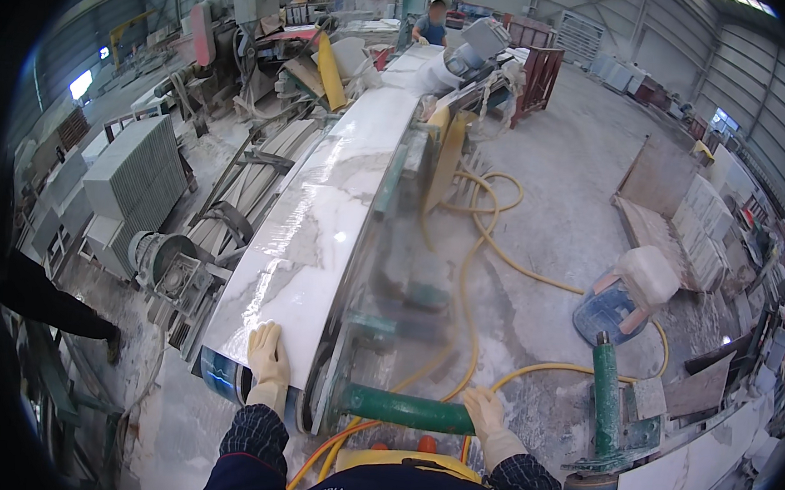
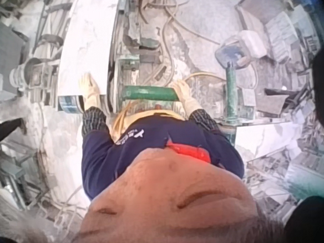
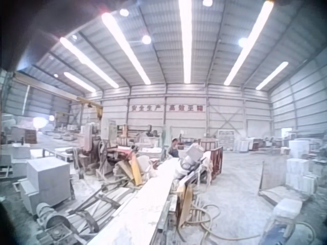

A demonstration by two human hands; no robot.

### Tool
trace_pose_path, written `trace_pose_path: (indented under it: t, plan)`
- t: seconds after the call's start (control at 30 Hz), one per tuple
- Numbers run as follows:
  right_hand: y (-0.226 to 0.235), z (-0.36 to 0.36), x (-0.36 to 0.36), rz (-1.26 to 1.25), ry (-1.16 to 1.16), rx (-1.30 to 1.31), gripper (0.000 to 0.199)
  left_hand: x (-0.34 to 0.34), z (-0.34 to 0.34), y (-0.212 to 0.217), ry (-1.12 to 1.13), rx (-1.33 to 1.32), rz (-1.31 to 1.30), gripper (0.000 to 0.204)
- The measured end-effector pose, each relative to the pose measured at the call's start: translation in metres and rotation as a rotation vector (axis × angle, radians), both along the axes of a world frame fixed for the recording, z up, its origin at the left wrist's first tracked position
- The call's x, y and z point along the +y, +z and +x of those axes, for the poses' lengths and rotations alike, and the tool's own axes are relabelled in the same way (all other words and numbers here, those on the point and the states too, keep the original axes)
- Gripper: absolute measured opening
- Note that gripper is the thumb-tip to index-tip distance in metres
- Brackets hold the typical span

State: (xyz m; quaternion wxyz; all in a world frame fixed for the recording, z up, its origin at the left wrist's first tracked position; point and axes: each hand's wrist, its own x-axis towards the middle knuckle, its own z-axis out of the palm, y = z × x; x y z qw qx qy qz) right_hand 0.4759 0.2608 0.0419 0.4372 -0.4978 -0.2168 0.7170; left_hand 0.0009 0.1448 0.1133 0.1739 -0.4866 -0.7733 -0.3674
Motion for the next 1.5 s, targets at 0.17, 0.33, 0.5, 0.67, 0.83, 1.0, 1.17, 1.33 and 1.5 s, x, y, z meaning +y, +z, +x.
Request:
trace_pose_path:
  t: [0.17, 0.33, 0.5, 0.67, 0.83, 1.0, 1.17, 1.33, 1.5]
  plan:
    - [0.002, -0.001, 0.0, 0.005, 0.013, -0.004, 0.043, -0.004, 0.002, 0.003, -0.014, 0.0, 0.012, 0.029]
    - [0.005, -0.001, 0.0, -0.012, -0.004, 0.001, 0.046, -0.006, 0.001, 0.007, -0.029, 0.029, 0.017, 0.028]
    - [0.004, -0.001, 0.001, 0.0, -0.007, -0.005, 0.046, -0.008, 0.003, 0.009, -0.029, 0.041, 0.026, 0.028]
    - [0.002, 0.0, 0.001, -0.005, -0.014, 0.024, 0.046, -0.011, 0.005, 0.009, -0.011, 0.058, 0.02, 0.027]
    - [0.002, 0.0, 0.001, -0.011, -0.02, 0.021, 0.046, -0.015, 0.006, 0.011, -0.01, -0.018, -0.017, 0.023]
    - [0.003, -0.001, 0.001, -0.012, -0.022, 0.009, 0.046, -0.017, 0.008, 0.013, -0.015, -0.003, -0.014, 0.024]
    - [0.003, 0.0, 0.001, -0.011, -0.009, 0.014, 0.047, -0.019, 0.008, 0.014, -0.02, 0.018, 0.008, 0.026]
    - [0.001, 0.001, 0.001, -0.018, -0.01, 0.01, 0.048, -0.023, 0.009, 0.012, 0.003, 0.033, 0.009, 0.025]
    - [0.002, 0.0, 0.002, 0.002, 0.016, -0.011, 0.05, -0.026, 0.009, 0.01, 0.0, 0.004, 0.013, 0.026]
